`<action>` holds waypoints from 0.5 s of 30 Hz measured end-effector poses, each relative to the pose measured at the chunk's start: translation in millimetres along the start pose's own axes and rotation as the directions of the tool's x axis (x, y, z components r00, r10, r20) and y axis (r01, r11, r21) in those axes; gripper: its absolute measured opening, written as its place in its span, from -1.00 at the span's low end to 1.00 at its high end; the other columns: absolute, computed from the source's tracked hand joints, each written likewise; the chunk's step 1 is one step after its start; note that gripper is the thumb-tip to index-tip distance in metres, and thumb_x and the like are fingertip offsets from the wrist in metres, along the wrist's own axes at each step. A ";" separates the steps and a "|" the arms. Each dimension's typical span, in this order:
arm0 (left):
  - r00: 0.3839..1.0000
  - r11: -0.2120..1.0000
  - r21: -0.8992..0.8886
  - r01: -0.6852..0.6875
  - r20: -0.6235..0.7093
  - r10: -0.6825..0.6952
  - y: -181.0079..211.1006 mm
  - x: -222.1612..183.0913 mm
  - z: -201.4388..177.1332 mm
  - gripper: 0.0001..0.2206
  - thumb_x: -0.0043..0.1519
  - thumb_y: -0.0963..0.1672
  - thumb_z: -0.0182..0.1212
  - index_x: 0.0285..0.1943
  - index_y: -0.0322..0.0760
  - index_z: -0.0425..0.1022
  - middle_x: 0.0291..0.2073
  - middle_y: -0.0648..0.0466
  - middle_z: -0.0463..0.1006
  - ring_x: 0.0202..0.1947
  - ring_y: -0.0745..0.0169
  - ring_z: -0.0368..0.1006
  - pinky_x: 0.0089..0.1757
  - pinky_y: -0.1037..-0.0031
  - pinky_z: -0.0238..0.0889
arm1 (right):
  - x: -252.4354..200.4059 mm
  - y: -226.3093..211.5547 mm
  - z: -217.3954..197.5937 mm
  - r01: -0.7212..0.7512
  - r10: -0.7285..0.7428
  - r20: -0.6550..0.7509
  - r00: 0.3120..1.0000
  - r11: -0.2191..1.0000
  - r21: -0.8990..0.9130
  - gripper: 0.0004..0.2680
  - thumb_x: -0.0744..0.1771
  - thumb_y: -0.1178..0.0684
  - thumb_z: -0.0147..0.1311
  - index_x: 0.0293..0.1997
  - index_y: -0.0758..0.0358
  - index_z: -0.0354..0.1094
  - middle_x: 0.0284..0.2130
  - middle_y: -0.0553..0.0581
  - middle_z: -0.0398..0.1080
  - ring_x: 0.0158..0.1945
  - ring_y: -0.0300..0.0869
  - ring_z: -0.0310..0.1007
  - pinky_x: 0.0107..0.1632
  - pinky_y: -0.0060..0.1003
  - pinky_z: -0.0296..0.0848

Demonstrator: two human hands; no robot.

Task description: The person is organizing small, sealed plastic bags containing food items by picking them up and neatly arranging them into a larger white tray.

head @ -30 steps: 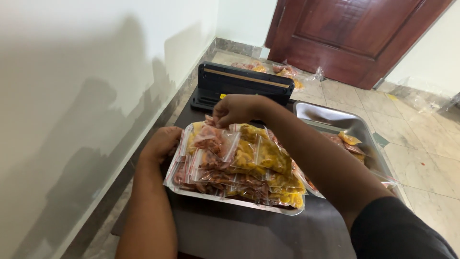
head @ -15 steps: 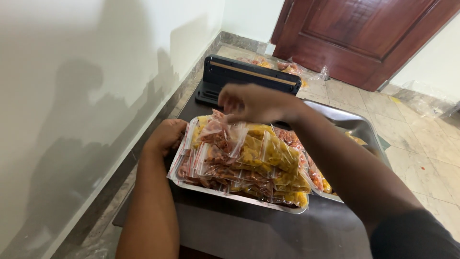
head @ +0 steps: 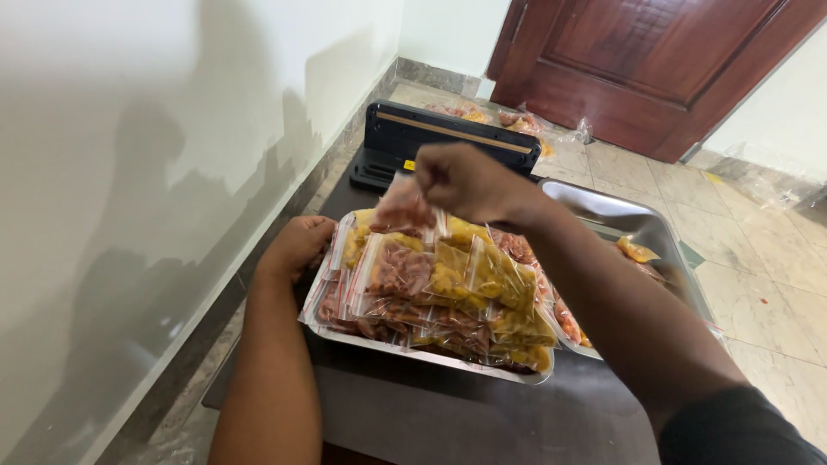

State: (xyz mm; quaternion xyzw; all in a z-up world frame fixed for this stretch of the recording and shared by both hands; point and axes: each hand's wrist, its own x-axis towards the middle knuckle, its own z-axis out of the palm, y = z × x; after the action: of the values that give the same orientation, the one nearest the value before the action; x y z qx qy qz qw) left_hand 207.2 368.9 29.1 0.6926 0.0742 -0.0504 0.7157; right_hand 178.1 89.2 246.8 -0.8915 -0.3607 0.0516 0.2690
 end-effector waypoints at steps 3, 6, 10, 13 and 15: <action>1.000 1.000 0.006 0.001 0.000 -0.001 1.3 -1.3 -0.8 -0.79 0.16 -0.14 0.25 -0.18 -0.45 0.63 -0.74 -0.07 0.33 -0.83 0.23 0.20 -0.68 0.53 0.03 | 11.9 17.8 -8.3 -0.006 0.022 -0.108 0.994 0.990 0.143 -0.89 0.25 0.25 -0.03 -0.27 0.18 0.37 -0.50 0.09 0.44 -0.34 -0.14 0.47 -0.19 -0.26 0.46; 1.000 1.000 0.007 -0.001 0.005 0.001 -0.7 -0.7 -0.6 -0.79 0.16 -0.14 0.24 -0.18 -0.45 0.63 -0.74 -0.07 0.34 -0.83 0.23 0.21 -0.67 0.54 0.03 | 7.5 3.4 -1.2 0.014 0.003 -0.094 0.996 0.983 0.185 -0.87 0.23 0.28 -0.05 -0.30 0.18 0.37 -0.49 0.06 0.42 -0.32 -0.17 0.43 -0.20 -0.25 0.45; 1.000 1.000 -0.012 0.011 -0.002 -0.012 4.5 -4.5 0.3 -0.80 0.17 -0.13 0.24 -0.19 -0.43 0.63 -0.74 -0.07 0.35 -0.82 0.24 0.22 -0.68 0.56 0.03 | 17.6 18.8 16.2 -0.047 0.057 0.107 0.993 0.994 -0.097 -0.82 0.25 0.28 -0.07 -0.35 0.15 0.50 -0.35 0.21 0.59 -0.17 0.11 0.59 -0.04 -0.03 0.48; 1.000 1.000 0.009 0.011 -0.003 -0.011 14.7 -14.7 2.5 -0.77 0.18 -0.15 0.18 -0.16 -0.47 0.63 -0.73 -0.06 0.34 -0.81 0.25 0.22 -0.66 0.57 0.03 | 14.7 14.1 2.1 0.361 -0.366 -0.002 0.931 0.920 -0.152 -0.85 0.17 0.37 -0.11 -0.52 0.23 0.33 -0.30 0.38 0.49 -0.19 0.29 0.48 -0.02 0.09 0.40; 1.000 1.000 0.006 0.004 -0.003 -0.004 8.0 -8.7 0.7 -0.78 0.17 -0.14 0.21 -0.16 -0.45 0.64 -0.74 -0.07 0.34 -0.82 0.24 0.22 -0.67 0.57 0.03 | 24.2 26.1 3.7 0.355 -0.370 -0.110 0.923 0.925 -0.135 -0.85 0.18 0.36 -0.08 -0.42 0.22 0.35 -0.31 0.29 0.45 -0.17 0.19 0.48 -0.03 0.01 0.42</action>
State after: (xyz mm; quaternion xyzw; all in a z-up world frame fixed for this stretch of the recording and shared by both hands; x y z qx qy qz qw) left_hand 200.1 368.2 38.6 0.6946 0.0765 -0.0508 0.7135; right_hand 210.8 91.5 232.7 -0.8245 -0.5030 -0.0792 0.2466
